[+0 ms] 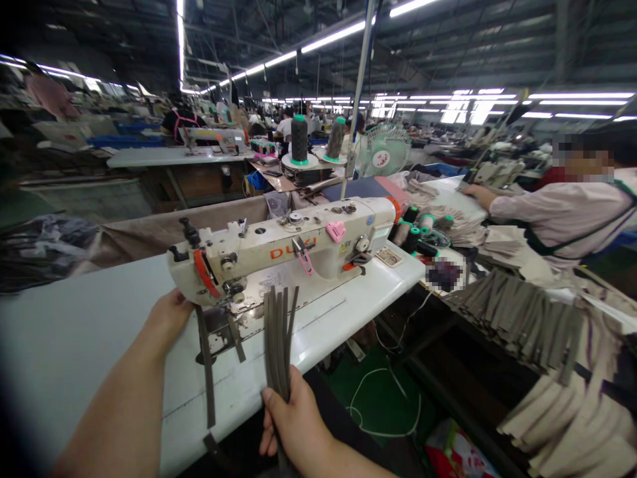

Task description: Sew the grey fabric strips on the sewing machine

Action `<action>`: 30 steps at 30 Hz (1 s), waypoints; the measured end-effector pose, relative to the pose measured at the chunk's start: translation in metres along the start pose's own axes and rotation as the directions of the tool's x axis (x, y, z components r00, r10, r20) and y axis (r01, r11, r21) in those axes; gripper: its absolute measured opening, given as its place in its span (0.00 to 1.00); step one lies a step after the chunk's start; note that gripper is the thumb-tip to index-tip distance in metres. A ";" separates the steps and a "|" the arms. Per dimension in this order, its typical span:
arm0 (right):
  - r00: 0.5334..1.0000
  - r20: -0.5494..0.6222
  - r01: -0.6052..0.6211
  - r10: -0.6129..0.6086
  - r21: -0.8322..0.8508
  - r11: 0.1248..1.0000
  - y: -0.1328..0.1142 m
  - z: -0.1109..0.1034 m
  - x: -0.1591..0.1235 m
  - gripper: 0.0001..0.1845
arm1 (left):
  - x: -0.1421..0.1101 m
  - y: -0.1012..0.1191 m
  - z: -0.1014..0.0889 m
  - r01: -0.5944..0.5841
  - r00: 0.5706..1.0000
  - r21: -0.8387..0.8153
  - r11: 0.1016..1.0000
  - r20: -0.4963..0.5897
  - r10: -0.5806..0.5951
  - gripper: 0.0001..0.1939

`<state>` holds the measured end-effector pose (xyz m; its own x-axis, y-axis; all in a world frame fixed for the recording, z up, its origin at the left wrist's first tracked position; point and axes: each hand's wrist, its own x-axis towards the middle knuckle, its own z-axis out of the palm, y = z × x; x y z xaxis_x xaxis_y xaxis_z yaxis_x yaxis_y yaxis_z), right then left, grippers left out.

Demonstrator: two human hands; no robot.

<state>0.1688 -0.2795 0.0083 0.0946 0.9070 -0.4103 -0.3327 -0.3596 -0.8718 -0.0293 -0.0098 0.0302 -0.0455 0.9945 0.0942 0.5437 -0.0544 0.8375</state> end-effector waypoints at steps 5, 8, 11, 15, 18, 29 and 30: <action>0.999 0.013 0.035 -0.034 -0.075 0.997 0.000 -0.002 0.003 0.33 | 0.002 -0.014 -0.002 0.017 0.995 -0.179 0.984 -0.098 -0.035 0.17; 0.999 0.009 0.044 -0.043 -0.120 0.992 -0.002 -0.003 0.004 0.27 | 0.000 -0.013 0.001 0.007 0.995 -0.460 0.888 -0.085 -0.052 0.15; 0.999 0.001 0.035 -0.035 -0.163 0.986 -0.006 -0.003 0.005 0.21 | -0.003 -0.005 0.004 0.006 0.998 -0.614 0.790 -0.041 -0.040 0.17; 0.999 -0.022 0.027 -0.032 -0.203 0.979 -0.010 -0.003 0.006 0.15 | -0.005 0.005 0.004 0.062 0.998 -0.661 0.748 0.023 -0.062 0.28; 0.997 -0.056 0.032 -0.046 -0.226 0.974 -0.012 0.000 0.004 0.13 | -0.003 0.009 0.004 0.117 0.993 -0.686 0.718 0.057 -0.107 0.32; 0.989 -0.109 0.066 -0.099 -0.270 0.961 -0.028 0.014 -0.006 0.11 | -0.005 0.018 0.007 0.098 0.995 -0.764 0.637 0.062 -0.080 0.26; 0.988 -0.116 0.068 -0.103 -0.275 0.959 -0.030 0.016 -0.007 0.11 | -0.004 0.018 0.008 0.106 0.994 -0.767 0.632 0.067 -0.086 0.26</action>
<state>0.1632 -0.2721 0.0412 0.2366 0.9076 -0.3467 -0.0543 -0.3439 -0.9374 -0.0124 -0.0145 0.0406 -0.0363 0.9992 -0.0147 -0.3041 0.0030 0.9526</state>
